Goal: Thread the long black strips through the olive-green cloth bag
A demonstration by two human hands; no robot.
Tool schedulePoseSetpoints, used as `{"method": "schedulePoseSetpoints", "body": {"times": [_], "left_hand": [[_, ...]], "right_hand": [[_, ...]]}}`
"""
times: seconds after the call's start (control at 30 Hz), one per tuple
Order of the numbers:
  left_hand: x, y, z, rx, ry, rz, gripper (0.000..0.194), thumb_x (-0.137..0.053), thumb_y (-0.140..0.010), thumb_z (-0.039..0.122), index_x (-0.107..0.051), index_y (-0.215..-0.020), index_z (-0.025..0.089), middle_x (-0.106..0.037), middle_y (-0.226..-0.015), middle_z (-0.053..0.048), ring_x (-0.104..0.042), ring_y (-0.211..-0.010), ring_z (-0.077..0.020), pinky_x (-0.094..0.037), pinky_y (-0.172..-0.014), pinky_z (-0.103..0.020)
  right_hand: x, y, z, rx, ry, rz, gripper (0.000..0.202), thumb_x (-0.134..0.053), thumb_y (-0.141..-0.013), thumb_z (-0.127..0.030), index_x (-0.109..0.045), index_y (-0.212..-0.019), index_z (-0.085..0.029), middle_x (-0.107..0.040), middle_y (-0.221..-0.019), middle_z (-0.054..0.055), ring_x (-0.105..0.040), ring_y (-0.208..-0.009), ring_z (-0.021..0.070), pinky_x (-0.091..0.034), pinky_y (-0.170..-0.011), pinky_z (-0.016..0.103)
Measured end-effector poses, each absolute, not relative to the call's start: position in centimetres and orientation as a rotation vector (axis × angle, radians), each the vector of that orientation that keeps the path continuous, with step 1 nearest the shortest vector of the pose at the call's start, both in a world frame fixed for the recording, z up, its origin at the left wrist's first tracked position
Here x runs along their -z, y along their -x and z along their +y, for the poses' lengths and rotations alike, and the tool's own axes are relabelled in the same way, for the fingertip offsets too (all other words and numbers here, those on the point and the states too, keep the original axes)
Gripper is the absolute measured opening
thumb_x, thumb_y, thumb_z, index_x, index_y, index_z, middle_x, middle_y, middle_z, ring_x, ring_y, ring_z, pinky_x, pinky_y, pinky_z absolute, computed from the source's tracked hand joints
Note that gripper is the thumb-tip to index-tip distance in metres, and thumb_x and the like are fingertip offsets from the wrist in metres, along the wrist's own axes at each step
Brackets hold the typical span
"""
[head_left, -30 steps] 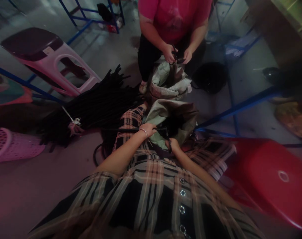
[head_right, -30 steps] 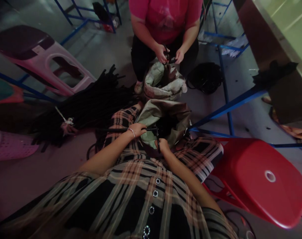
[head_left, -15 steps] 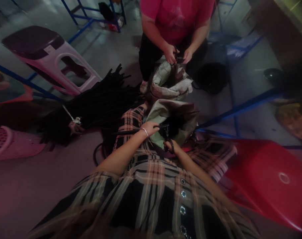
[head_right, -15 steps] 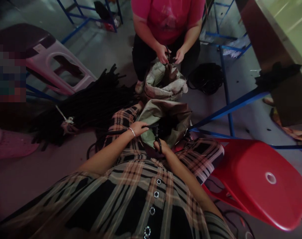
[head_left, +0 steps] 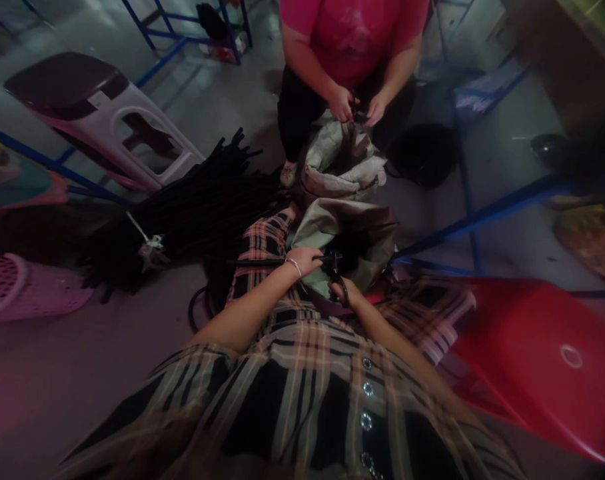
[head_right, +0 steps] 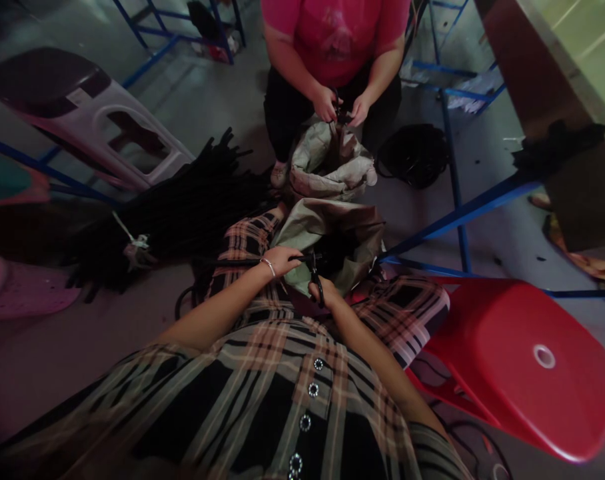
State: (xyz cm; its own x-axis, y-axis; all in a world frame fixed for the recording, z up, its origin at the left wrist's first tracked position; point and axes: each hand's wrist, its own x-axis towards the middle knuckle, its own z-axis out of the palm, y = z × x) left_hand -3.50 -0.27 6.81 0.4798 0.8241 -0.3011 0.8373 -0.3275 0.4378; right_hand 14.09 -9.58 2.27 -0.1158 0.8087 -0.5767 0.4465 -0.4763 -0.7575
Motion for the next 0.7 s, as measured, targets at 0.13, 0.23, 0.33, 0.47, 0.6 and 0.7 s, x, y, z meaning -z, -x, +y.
{"method": "schedulePoseSetpoints", "body": {"times": [0.13, 0.23, 0.33, 0.47, 0.6, 0.7], "left_hand": [[-7.28, 3.61, -0.16, 0.086, -2.215, 1.396, 0.032, -0.054, -0.083, 0.037, -0.07, -0.11, 0.031, -0.07, -0.11, 0.001, -0.061, -0.103, -0.02, -0.046, -0.085, -0.028], [-7.46, 3.76, -0.05, 0.09, -2.208, 1.39, 0.032, -0.053, -0.083, 0.037, -0.07, -0.11, 0.032, -0.07, -0.11, 0.001, -0.061, -0.103, -0.0193, -0.046, -0.085, -0.027], [-7.4, 3.85, 0.02, 0.061, -2.195, 1.39, 0.032, -0.054, -0.083, 0.038, -0.07, -0.11, 0.032, -0.071, -0.108, 0.002, -0.061, -0.102, -0.0188, -0.046, -0.084, -0.026], [-7.26, 3.86, 0.04, 0.044, -2.178, 1.392, 0.031, -0.055, -0.082, 0.037, -0.07, -0.109, 0.031, -0.071, -0.106, 0.001, -0.061, -0.101, -0.019, -0.046, -0.083, -0.027], [-7.2, 3.89, 0.09, 0.058, -2.175, 1.38, 0.033, -0.053, -0.083, 0.039, -0.07, -0.11, 0.03, -0.071, -0.108, 0.0, -0.062, -0.101, -0.0201, -0.046, -0.082, -0.028], [-7.07, 3.92, 0.2, 0.061, -2.197, 1.372, 0.034, -0.051, -0.084, 0.04, -0.07, -0.111, 0.03, -0.071, -0.108, 0.0, -0.061, -0.101, -0.0201, -0.046, -0.082, -0.027]], "right_hand": [[-2.08, -14.18, -9.73, -1.576, 1.826, -1.423, 0.011, -0.049, -0.077, -0.025, -0.053, -0.071, -0.017, -0.06, -0.059, 0.0, -0.056, -0.053, 0.0113, -0.04, -0.05, 0.019], [-1.93, -14.01, -9.83, -1.579, 1.852, -1.388, 0.011, -0.048, -0.075, -0.023, -0.052, -0.067, -0.017, -0.056, -0.052, -0.001, -0.051, -0.047, 0.011, -0.037, -0.045, 0.02], [-1.82, -13.81, -9.96, -1.552, 1.875, -1.354, 0.009, -0.049, -0.073, -0.022, -0.053, -0.066, -0.017, -0.053, -0.05, -0.001, -0.048, -0.045, 0.0109, -0.034, -0.044, 0.02], [-1.72, -13.79, -10.07, -1.453, 1.917, -1.372, 0.011, -0.05, -0.072, -0.023, -0.055, -0.065, -0.017, -0.052, -0.05, -0.002, -0.047, -0.046, 0.0109, -0.033, -0.045, 0.021], [-1.76, -13.75, -10.12, -1.353, 1.947, -1.415, 0.014, -0.05, -0.072, -0.025, -0.053, -0.06, -0.017, -0.049, -0.049, -0.003, -0.046, -0.048, 0.011, -0.033, -0.046, 0.021], [-1.9, -13.58, -10.19, -1.373, 1.942, -1.383, 0.013, -0.05, -0.072, -0.024, -0.053, -0.061, -0.017, -0.049, -0.049, -0.003, -0.046, -0.047, 0.0109, -0.034, -0.046, 0.021]]}}
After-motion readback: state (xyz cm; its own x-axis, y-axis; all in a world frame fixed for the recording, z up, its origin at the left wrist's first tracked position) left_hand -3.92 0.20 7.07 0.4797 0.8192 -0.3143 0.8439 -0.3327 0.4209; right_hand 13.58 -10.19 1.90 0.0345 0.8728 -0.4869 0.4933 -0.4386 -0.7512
